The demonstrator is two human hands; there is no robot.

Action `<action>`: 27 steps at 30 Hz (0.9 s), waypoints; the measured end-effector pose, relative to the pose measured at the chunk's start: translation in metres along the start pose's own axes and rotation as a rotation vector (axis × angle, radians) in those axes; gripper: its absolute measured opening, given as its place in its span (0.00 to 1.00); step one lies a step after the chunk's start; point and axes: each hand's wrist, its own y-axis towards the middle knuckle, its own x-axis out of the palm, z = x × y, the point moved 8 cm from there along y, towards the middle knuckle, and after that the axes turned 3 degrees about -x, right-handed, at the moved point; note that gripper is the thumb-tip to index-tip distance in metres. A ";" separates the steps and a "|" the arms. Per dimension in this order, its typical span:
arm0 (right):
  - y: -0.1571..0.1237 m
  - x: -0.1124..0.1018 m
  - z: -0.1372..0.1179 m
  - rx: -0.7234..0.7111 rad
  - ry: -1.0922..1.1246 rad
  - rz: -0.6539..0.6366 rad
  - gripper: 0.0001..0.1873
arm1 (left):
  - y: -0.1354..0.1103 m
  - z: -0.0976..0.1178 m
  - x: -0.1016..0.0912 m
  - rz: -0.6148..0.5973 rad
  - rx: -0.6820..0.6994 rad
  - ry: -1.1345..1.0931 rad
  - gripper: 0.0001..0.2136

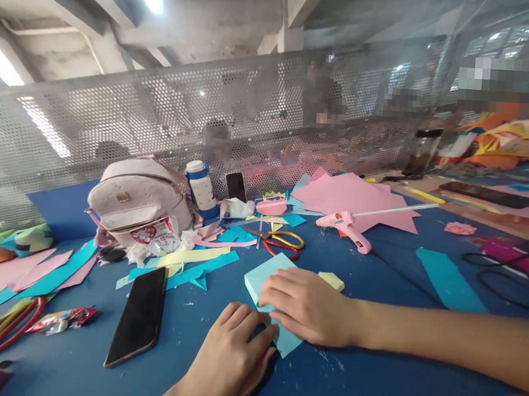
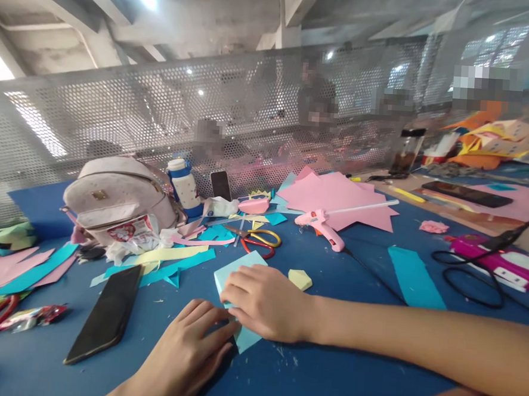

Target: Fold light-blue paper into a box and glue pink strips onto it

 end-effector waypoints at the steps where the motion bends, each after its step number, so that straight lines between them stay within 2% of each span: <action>1: -0.010 0.001 -0.003 -0.008 -0.026 0.001 0.12 | 0.000 0.000 0.000 0.003 0.001 0.003 0.10; 4: -0.031 0.000 -0.003 -0.009 -0.063 0.011 0.14 | 0.002 0.000 0.000 0.016 0.019 0.009 0.11; 8: -0.038 -0.016 0.010 0.036 -0.070 -0.023 0.16 | 0.003 0.000 0.000 0.015 0.038 0.004 0.11; 11: -0.047 -0.035 0.042 0.247 -0.049 -0.108 0.17 | 0.003 -0.001 0.000 0.014 0.030 -0.004 0.11; 14: -0.069 -0.043 0.071 0.435 -0.011 -0.236 0.15 | 0.004 0.000 -0.001 0.021 0.029 -0.010 0.12; 16: -0.085 -0.042 0.083 0.523 0.019 -0.278 0.12 | 0.005 0.000 -0.001 0.026 0.028 -0.011 0.12; 19: -0.100 -0.034 0.087 0.588 0.093 -0.312 0.07 | 0.006 0.000 -0.002 0.027 0.018 -0.019 0.12; 22: -0.104 -0.030 0.088 0.669 0.141 -0.306 0.04 | 0.007 0.000 -0.003 0.039 0.011 -0.018 0.11; 27: -0.101 -0.033 0.096 0.745 0.172 -0.301 0.05 | 0.008 0.000 -0.005 0.050 0.014 0.007 0.12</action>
